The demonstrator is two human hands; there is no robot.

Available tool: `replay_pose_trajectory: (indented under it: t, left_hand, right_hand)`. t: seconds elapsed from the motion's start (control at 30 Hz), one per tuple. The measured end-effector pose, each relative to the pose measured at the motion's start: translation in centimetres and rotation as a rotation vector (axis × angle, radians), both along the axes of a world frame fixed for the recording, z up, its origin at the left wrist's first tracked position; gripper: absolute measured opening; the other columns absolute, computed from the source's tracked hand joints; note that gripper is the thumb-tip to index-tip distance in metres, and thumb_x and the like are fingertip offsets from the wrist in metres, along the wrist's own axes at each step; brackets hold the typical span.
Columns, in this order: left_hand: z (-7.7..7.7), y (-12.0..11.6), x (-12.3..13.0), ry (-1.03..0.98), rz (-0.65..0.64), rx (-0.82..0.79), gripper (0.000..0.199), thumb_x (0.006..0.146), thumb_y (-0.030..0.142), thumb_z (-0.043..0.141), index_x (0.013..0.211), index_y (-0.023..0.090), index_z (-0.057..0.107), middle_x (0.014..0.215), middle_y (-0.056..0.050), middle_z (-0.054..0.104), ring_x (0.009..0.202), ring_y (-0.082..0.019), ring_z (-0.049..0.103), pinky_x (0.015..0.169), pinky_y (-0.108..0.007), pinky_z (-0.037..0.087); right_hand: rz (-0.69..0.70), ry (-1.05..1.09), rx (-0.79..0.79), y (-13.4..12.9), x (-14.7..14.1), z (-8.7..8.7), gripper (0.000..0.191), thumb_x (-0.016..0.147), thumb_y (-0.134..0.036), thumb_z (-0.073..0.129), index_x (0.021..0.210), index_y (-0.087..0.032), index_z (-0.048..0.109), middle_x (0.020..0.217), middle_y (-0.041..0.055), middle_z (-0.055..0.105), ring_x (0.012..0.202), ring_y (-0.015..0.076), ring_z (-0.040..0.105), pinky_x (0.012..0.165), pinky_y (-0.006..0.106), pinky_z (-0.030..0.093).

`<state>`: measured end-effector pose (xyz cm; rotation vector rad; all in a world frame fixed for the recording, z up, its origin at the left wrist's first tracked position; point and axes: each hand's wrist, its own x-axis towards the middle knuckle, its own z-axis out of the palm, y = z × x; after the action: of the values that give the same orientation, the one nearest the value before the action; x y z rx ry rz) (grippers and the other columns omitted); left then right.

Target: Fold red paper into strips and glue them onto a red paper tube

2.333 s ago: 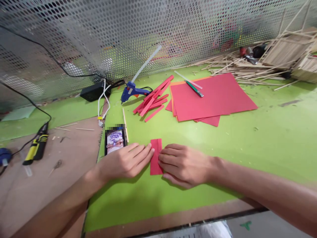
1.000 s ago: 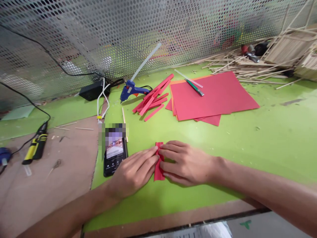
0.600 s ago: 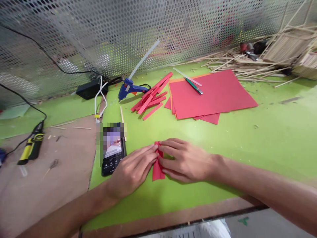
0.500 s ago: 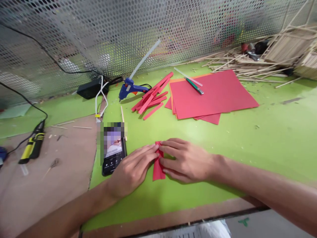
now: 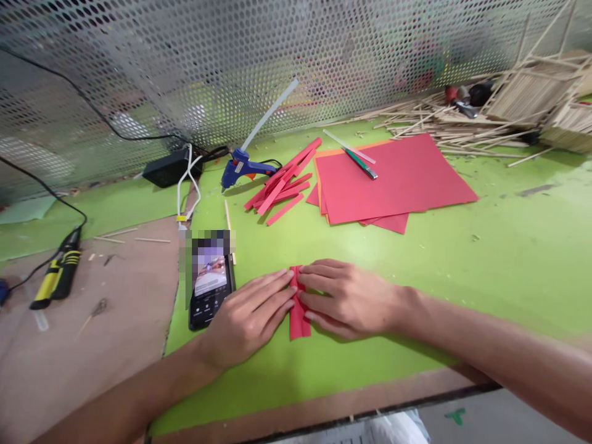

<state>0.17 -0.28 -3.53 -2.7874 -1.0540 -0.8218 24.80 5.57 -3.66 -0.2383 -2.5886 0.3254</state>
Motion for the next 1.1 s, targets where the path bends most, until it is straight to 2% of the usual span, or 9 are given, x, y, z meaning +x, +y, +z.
replay_pose_trajectory:
  t: [0.27,0.57,0.73,0.97,1.1]
  left_hand:
    - [0.05,-0.12,-0.04,0.055,-0.029,-0.061,0.028,0.101,0.004,0.059,0.126,-0.001,0.07,0.132,-0.022,0.074,0.129,-0.029,0.071,0.112,-0.042,0.061]
    - [-0.17,-0.33,-0.15,0.151,-0.033,0.006,0.031,0.097,0.002,0.06,0.126,-0.001,0.071,0.134,-0.024,0.073,0.128,-0.034,0.071,0.109,-0.047,0.062]
    - [-0.23,-0.35,-0.16,0.158,-0.025,0.021,0.032,0.097,0.002,0.059,0.126,0.0,0.071,0.134,-0.022,0.074,0.127,-0.033,0.072,0.109,-0.046,0.062]
    - [-0.23,-0.49,-0.08,0.2,-0.012,0.037,0.036,0.096,0.002,0.057,0.13,0.0,0.069,0.135,-0.023,0.073,0.129,-0.033,0.071,0.11,-0.046,0.061]
    - [-0.05,-0.39,-0.09,0.183,-0.008,0.035,0.034,0.095,0.003,0.061,0.127,-0.001,0.071,0.133,-0.025,0.073,0.125,-0.035,0.072,0.107,-0.047,0.063]
  right_hand:
    - [-0.003,0.079,0.014,-0.02,0.09,-0.49,0.026,0.102,-0.02,0.061,0.12,-0.004,0.07,0.12,0.0188,0.078,0.12,0.0306,0.074,0.109,0.046,0.061]
    - [-0.001,0.076,0.027,-0.09,-0.09,-0.2,0.022,0.102,-0.019,0.06,0.113,-0.005,0.072,0.117,0.0182,0.078,0.115,0.0308,0.075,0.105,0.046,0.062]
    - [-0.005,0.031,0.038,-0.04,-0.04,0.05,0.018,0.103,-0.019,0.058,0.106,-0.01,0.073,0.114,0.017,0.077,0.113,0.0283,0.074,0.104,0.045,0.062]
    - [0.004,0.016,0.032,0.12,0.03,0.13,0.017,0.102,-0.019,0.058,0.104,-0.011,0.072,0.112,0.0168,0.076,0.114,0.0283,0.073,0.104,0.046,0.061]
    - [-0.012,-0.002,0.03,0.22,0.23,0.18,0.019,0.102,-0.021,0.058,0.108,-0.01,0.072,0.117,0.0189,0.075,0.118,0.0305,0.072,0.104,0.047,0.061]
